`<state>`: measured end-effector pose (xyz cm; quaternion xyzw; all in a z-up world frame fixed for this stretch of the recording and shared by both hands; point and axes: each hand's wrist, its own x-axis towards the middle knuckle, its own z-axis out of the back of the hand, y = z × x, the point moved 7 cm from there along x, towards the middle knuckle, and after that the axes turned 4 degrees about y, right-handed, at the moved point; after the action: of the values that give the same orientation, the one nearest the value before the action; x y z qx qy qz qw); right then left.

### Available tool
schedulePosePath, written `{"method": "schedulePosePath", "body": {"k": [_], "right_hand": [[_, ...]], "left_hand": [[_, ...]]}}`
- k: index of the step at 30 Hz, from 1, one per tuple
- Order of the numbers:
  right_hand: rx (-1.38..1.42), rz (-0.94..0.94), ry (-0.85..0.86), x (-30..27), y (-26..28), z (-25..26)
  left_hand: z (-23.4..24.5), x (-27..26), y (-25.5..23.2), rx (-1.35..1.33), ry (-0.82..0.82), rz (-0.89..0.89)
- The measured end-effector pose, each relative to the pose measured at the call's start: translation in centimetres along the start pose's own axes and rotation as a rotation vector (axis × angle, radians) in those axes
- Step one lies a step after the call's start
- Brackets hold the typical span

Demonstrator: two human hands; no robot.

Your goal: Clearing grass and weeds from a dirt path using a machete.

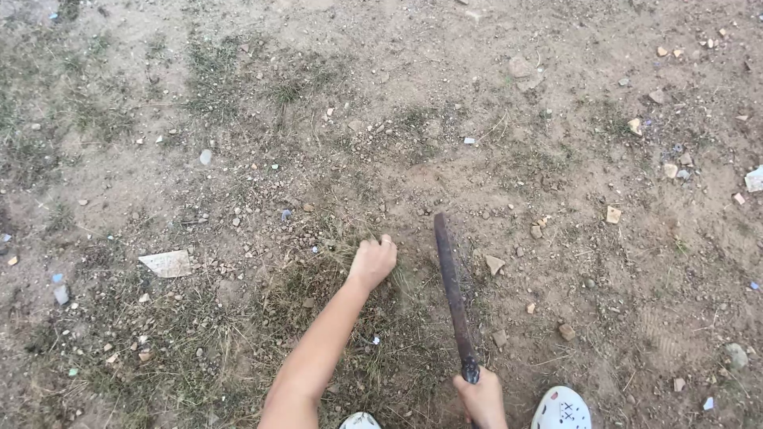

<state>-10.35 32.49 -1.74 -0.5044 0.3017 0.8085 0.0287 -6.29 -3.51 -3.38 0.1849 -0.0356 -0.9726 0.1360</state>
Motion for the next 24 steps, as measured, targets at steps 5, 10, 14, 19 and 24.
{"method": "schedulePosePath", "body": {"k": [5,10,14,19,24], "right_hand": [[-0.078,0.042,0.039,2.1,-5.5,-2.7],[0.234,-0.030,0.081,1.1,-5.1,-3.6],[-0.134,-0.060,0.140,-1.5,-1.4,-2.2],[0.113,-0.006,0.096,-0.5,-3.1,-3.3],[0.104,-0.112,0.110,-1.4,-2.1,-3.3]], "left_hand": [[0.2,-0.3,2.6,-0.398,-0.146,0.232],[1.7,-2.4,4.3,-0.674,-0.210,0.368],[1.7,-2.5,4.3,-0.793,-0.110,0.400],[0.9,-2.3,4.8,-0.914,-0.107,0.500],[0.3,-2.6,6.9,-1.182,0.069,0.699]]}}
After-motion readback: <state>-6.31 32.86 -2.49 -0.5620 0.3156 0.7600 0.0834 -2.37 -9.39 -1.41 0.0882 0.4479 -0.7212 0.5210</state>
